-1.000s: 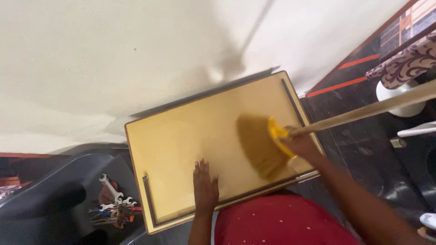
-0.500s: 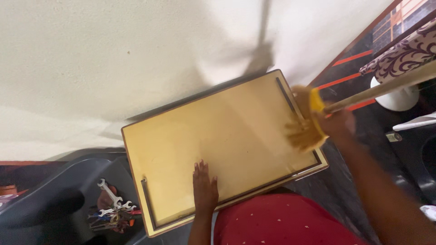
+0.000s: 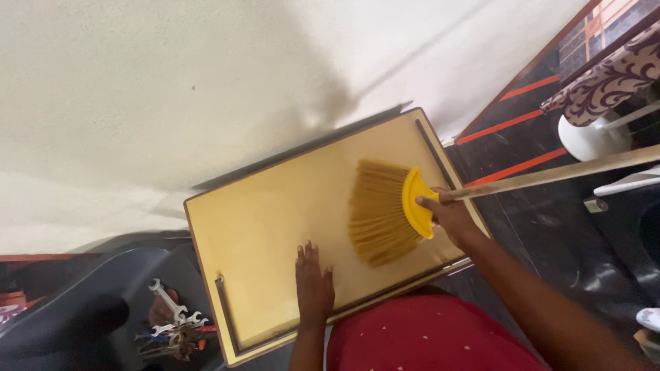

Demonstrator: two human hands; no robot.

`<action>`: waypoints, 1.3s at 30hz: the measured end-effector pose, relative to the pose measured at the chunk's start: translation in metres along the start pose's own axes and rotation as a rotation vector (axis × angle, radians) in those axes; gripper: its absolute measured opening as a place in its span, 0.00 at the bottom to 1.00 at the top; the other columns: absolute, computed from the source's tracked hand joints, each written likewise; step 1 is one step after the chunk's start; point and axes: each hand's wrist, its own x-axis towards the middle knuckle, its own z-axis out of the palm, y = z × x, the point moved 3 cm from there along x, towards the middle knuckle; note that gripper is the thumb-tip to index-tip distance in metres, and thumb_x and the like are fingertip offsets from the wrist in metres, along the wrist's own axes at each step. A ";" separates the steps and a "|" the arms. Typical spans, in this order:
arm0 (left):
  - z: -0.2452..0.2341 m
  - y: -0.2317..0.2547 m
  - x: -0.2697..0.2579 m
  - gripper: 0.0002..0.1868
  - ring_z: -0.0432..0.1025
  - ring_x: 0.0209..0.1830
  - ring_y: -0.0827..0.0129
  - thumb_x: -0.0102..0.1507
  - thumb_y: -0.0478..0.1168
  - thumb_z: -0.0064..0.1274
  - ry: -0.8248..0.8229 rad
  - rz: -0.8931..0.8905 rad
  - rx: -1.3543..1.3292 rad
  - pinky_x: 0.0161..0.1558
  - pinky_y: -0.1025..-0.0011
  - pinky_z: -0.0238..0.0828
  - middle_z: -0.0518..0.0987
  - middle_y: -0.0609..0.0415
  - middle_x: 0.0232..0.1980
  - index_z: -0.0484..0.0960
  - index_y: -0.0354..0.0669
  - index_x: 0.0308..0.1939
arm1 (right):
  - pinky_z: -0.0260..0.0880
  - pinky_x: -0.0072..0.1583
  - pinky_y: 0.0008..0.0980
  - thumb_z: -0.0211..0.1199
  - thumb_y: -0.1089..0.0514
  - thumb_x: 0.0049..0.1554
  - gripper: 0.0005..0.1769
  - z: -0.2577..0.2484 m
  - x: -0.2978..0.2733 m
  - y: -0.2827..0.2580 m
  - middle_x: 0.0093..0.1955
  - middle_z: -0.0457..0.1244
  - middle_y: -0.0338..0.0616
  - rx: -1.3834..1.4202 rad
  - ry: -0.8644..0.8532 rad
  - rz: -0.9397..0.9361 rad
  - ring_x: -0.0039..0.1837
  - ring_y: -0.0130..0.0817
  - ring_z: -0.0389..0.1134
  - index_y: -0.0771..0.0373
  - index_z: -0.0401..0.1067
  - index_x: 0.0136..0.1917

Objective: The person sweeps a flat wooden surface using a broom. The person moves a wrench aside, then repeatedly sweeps the surface with a yellow broom, covering different areas.

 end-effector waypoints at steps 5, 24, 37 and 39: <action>-0.002 0.004 -0.002 0.31 0.45 0.82 0.45 0.69 0.42 0.46 0.021 0.041 0.033 0.76 0.50 0.42 0.56 0.40 0.80 0.60 0.31 0.73 | 0.69 0.43 0.35 0.77 0.49 0.55 0.24 -0.070 0.043 0.002 0.39 0.63 0.45 -0.496 0.288 -0.233 0.42 0.33 0.64 0.69 0.71 0.51; -0.002 0.019 0.006 0.34 0.45 0.83 0.43 0.63 0.33 0.47 0.016 0.089 -0.004 0.77 0.52 0.44 0.55 0.37 0.80 0.57 0.30 0.74 | 0.73 0.53 0.40 0.71 0.48 0.53 0.26 -0.129 0.088 -0.056 0.51 0.70 0.50 -0.726 0.303 -0.260 0.50 0.39 0.73 0.63 0.78 0.61; 0.036 0.077 0.056 0.39 0.43 0.83 0.43 0.64 0.37 0.50 -0.126 0.193 -0.035 0.76 0.50 0.42 0.53 0.36 0.81 0.53 0.30 0.76 | 0.74 0.56 0.41 0.73 0.46 0.48 0.32 -0.160 0.062 -0.070 0.54 0.72 0.54 -0.741 0.188 -0.017 0.54 0.43 0.75 0.60 0.78 0.63; 0.049 0.084 0.067 0.40 0.43 0.82 0.43 0.63 0.38 0.51 -0.198 0.197 0.044 0.76 0.49 0.42 0.51 0.37 0.81 0.52 0.30 0.76 | 0.75 0.56 0.41 0.74 0.46 0.46 0.34 -0.162 0.067 -0.061 0.56 0.71 0.55 -0.659 0.203 0.010 0.55 0.44 0.74 0.59 0.76 0.64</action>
